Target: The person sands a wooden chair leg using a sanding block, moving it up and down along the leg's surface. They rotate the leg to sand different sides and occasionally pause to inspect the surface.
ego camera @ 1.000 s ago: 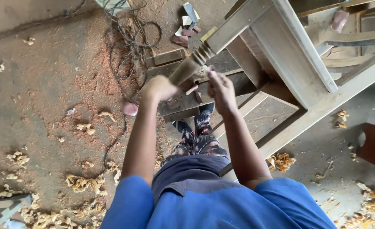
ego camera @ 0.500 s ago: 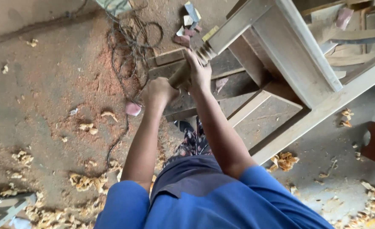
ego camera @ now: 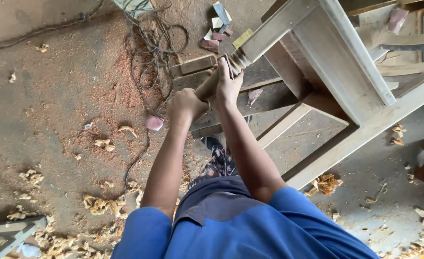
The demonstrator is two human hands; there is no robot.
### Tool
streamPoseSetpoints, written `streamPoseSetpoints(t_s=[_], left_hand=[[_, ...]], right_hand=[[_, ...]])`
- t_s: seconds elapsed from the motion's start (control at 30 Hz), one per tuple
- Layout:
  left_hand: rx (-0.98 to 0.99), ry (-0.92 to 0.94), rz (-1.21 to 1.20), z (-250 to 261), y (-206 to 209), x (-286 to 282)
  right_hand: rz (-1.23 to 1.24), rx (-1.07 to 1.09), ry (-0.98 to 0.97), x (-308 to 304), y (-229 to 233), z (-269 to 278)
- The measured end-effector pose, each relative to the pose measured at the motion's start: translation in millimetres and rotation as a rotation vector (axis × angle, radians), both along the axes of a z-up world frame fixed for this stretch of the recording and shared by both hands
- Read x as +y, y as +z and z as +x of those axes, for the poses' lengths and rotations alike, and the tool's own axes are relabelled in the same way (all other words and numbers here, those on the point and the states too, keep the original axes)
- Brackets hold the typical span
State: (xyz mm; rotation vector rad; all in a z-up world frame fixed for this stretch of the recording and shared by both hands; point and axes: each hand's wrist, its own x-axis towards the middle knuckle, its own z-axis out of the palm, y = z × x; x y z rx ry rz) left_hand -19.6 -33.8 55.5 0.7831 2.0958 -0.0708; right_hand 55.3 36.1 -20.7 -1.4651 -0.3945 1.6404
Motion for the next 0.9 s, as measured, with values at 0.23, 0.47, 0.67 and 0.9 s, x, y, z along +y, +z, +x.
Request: streamPoseSetpoints(t_s=[0.23, 0.47, 0.67, 0.9], left_hand=[[-0.053, 0.012, 0.003, 0.9, 3.3, -2.5], [-0.029, 0.017, -0.019, 2.5, -1.0, -4.6], [-0.066, 0.031, 0.031, 1.1, 15.7, -1.0], [-0.016, 0.009, -0.011, 3.8, 16.0, 5.4]], right_hand=[[0.062, 0.140, 0.318, -8.0, 32.3, 34.6], [-0.036, 0.147, 0.059, 0.7, 8.5, 18.2], [0.129, 0.687, 0.317, 8.4, 15.8, 49.4], [0.076, 0.071, 0.014, -6.3, 1.3, 6.1]])
